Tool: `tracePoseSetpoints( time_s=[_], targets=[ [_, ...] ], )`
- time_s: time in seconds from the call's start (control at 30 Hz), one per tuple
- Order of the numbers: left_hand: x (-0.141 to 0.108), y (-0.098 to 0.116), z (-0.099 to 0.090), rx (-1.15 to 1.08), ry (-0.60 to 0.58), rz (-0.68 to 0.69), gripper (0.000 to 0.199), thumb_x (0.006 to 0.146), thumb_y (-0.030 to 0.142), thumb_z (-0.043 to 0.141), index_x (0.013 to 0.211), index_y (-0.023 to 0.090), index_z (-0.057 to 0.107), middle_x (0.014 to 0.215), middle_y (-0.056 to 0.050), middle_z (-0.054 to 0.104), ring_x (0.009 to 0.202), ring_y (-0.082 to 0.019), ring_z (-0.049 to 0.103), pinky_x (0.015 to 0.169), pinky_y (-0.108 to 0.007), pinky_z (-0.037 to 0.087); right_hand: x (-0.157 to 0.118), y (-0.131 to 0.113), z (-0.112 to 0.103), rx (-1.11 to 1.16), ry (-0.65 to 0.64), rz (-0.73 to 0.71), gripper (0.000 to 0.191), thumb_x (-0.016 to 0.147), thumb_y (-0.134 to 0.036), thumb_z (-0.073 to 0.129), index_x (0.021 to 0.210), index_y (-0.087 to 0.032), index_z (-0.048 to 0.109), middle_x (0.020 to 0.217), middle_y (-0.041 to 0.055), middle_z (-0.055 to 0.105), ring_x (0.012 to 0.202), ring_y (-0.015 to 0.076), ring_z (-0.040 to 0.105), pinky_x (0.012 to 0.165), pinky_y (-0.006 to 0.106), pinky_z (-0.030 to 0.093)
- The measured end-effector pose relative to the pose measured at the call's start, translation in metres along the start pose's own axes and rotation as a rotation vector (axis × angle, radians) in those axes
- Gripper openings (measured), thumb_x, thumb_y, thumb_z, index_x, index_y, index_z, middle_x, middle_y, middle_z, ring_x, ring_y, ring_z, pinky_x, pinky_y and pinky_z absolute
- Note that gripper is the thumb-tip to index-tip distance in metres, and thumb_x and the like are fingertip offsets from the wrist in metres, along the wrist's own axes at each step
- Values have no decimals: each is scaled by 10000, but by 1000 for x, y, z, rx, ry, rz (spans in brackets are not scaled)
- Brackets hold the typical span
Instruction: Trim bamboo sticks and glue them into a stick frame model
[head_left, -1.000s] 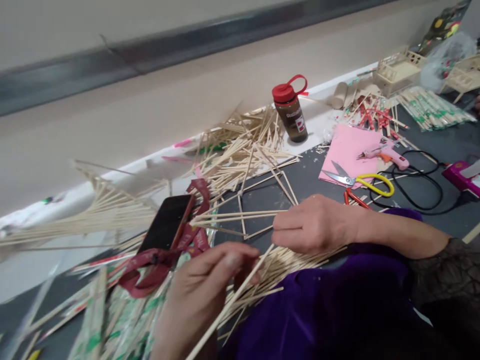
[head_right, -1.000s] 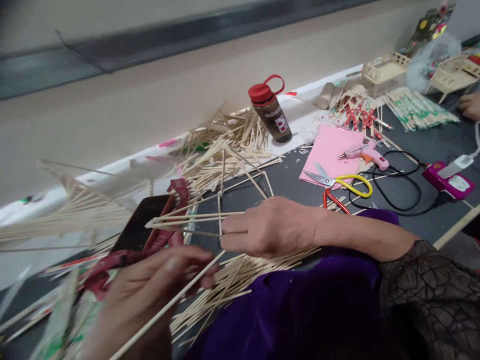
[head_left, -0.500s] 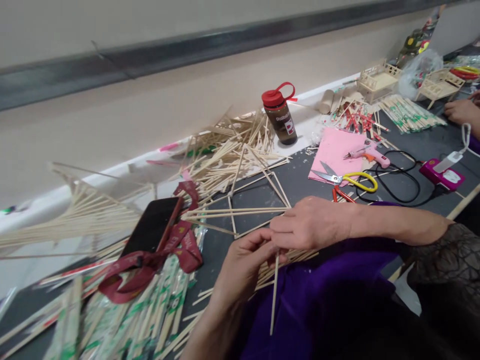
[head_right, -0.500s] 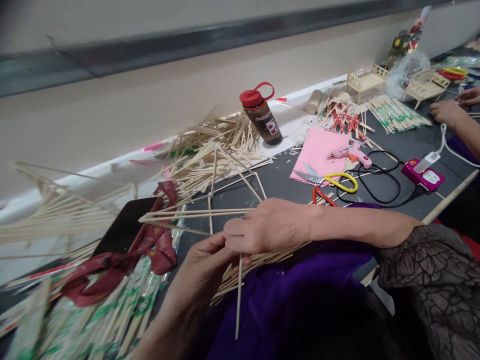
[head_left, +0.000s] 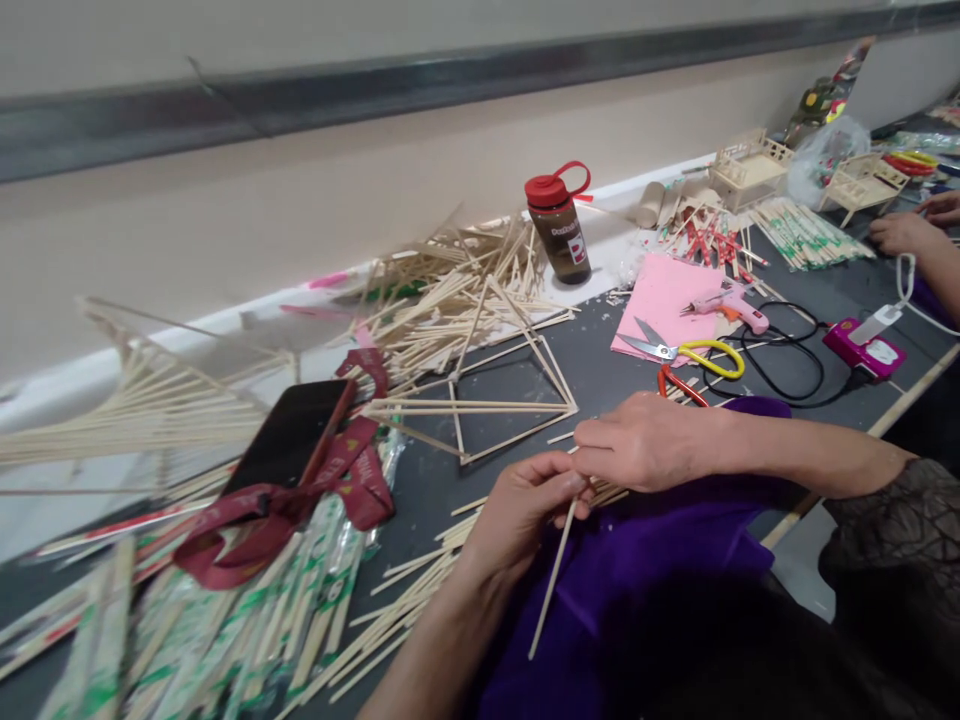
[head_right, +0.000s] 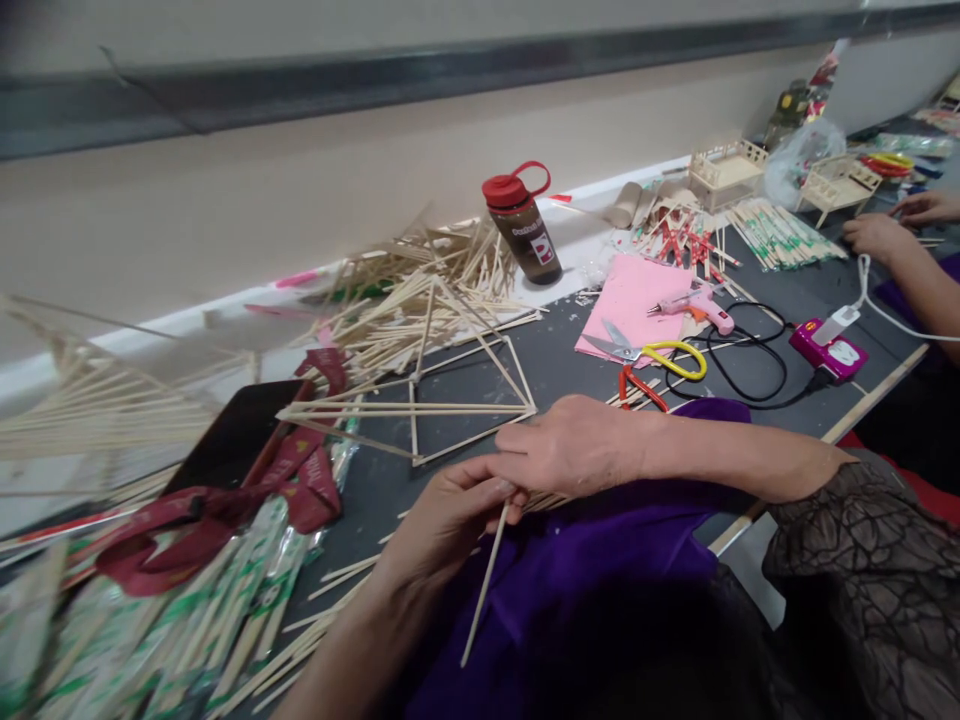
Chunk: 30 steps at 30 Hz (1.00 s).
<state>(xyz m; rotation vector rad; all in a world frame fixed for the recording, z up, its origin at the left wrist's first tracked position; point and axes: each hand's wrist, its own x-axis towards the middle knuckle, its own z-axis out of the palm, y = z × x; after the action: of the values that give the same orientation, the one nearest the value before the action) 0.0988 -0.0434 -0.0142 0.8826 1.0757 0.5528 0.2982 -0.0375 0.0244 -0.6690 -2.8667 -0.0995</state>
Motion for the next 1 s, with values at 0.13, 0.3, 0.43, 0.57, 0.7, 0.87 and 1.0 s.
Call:
tracePoseSetpoints(
  time_s=[0.13,0.3,0.43,0.57,0.7,0.87,1.0],
  targets=[
    [0,-6,5,-44,-36,13,383,506,427,889,591,143,647,500,-10,609,441,-77,450,456,-202,267,-1,-2,3,10,31,9,277,1035,-255,390,950,-144,629,806,25,592,656,129,519,497,300,255],
    [-6,-3,10,-117,-47,42,375,512,407,903,601,137,659,491,-3,596,479,-79,468,517,-203,337,-13,0,6,72,137,51,300,1036,-237,355,998,-166,644,849,30,640,687,122,558,508,281,274],
    [-8,3,10,-236,25,90,422,490,433,932,619,150,647,489,19,579,464,-70,460,482,-184,328,-49,24,6,67,-12,488,305,1025,-283,381,1052,-163,661,984,84,703,901,168,644,671,263,407],
    [-3,6,8,-300,105,106,462,433,436,952,614,153,636,509,29,582,441,-58,446,442,-167,315,-86,55,8,-162,-368,1058,358,992,-268,383,1055,-83,682,1074,197,705,887,257,686,631,296,397],
    [0,7,6,-305,149,149,450,444,435,950,622,150,651,520,31,590,458,-52,468,454,-153,343,-96,67,16,-173,-439,1105,374,963,-324,421,1074,-88,689,1072,204,718,920,305,698,633,307,418],
    [-4,11,4,-324,183,213,441,439,426,955,633,150,670,533,30,607,482,-48,498,482,-143,370,-87,68,24,-166,-421,1125,315,891,-211,465,1072,-77,686,1092,213,719,934,292,703,685,306,431],
    [-6,14,2,-349,188,226,454,420,431,961,626,150,671,525,27,609,468,-49,492,465,-147,359,-91,75,25,-152,-294,1181,281,893,-273,489,984,-84,677,1012,215,730,899,302,699,683,328,432]
  ],
)
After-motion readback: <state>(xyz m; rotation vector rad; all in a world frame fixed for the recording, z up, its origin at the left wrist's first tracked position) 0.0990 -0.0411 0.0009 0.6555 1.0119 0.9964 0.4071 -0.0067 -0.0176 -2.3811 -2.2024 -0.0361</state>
